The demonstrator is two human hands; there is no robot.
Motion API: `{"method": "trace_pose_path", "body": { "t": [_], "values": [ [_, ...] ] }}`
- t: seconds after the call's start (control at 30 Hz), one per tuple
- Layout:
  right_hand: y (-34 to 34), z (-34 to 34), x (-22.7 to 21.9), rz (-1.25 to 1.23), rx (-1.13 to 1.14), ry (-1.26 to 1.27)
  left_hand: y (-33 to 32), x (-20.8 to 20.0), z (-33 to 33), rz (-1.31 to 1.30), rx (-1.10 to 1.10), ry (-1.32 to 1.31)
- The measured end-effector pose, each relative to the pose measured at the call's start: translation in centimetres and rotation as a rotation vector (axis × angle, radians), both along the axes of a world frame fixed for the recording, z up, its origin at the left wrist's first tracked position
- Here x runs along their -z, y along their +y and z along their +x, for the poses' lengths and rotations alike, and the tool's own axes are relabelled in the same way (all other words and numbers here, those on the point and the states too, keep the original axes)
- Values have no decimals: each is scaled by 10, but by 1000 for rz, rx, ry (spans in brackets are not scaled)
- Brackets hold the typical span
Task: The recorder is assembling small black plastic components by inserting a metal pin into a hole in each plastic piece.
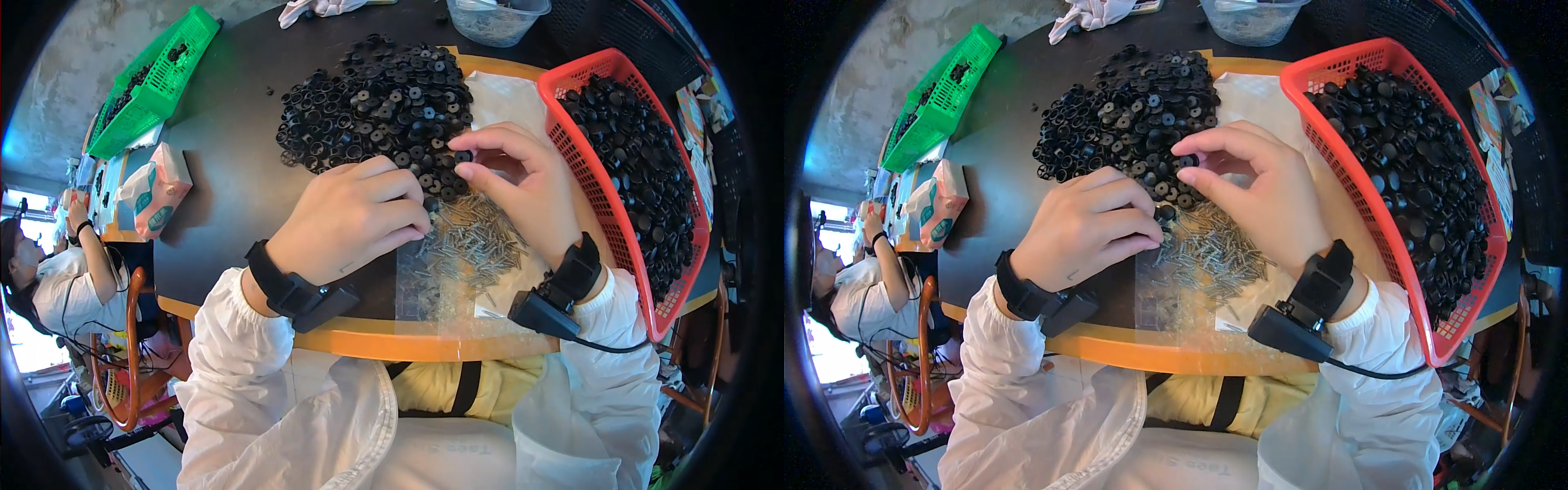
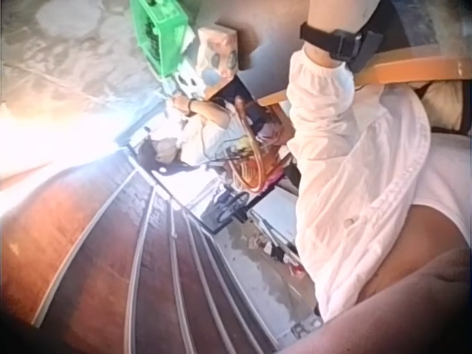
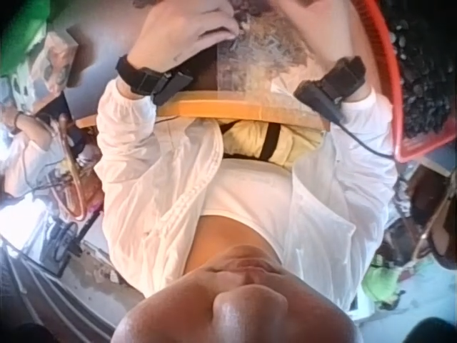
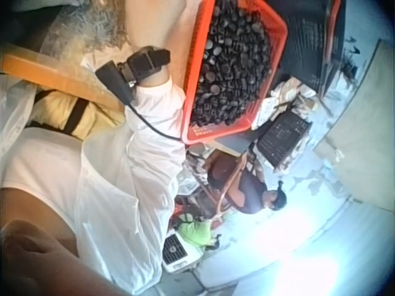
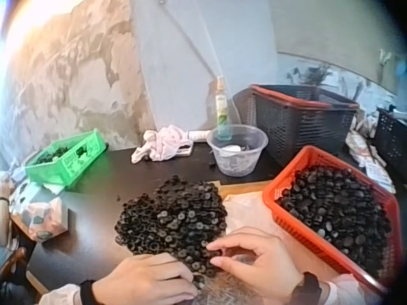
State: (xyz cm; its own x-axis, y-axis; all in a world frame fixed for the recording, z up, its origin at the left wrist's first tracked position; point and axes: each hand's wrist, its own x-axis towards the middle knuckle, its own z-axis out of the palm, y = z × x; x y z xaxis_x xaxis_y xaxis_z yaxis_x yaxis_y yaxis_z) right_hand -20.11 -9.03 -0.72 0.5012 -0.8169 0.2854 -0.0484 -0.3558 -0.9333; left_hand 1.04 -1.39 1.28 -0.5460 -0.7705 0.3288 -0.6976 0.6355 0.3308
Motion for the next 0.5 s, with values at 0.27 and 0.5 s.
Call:
{"method": "trace_pose_path", "body": {
  "t": [0.27, 0.5],
  "values": [
    [12, 4, -5, 261, -96, -140, 2, -3, -5, -36, -185, 359],
    [12, 0, 1, 120, -151, -30, 2, 4, -10, -6, -212, 455]
  ]
}}
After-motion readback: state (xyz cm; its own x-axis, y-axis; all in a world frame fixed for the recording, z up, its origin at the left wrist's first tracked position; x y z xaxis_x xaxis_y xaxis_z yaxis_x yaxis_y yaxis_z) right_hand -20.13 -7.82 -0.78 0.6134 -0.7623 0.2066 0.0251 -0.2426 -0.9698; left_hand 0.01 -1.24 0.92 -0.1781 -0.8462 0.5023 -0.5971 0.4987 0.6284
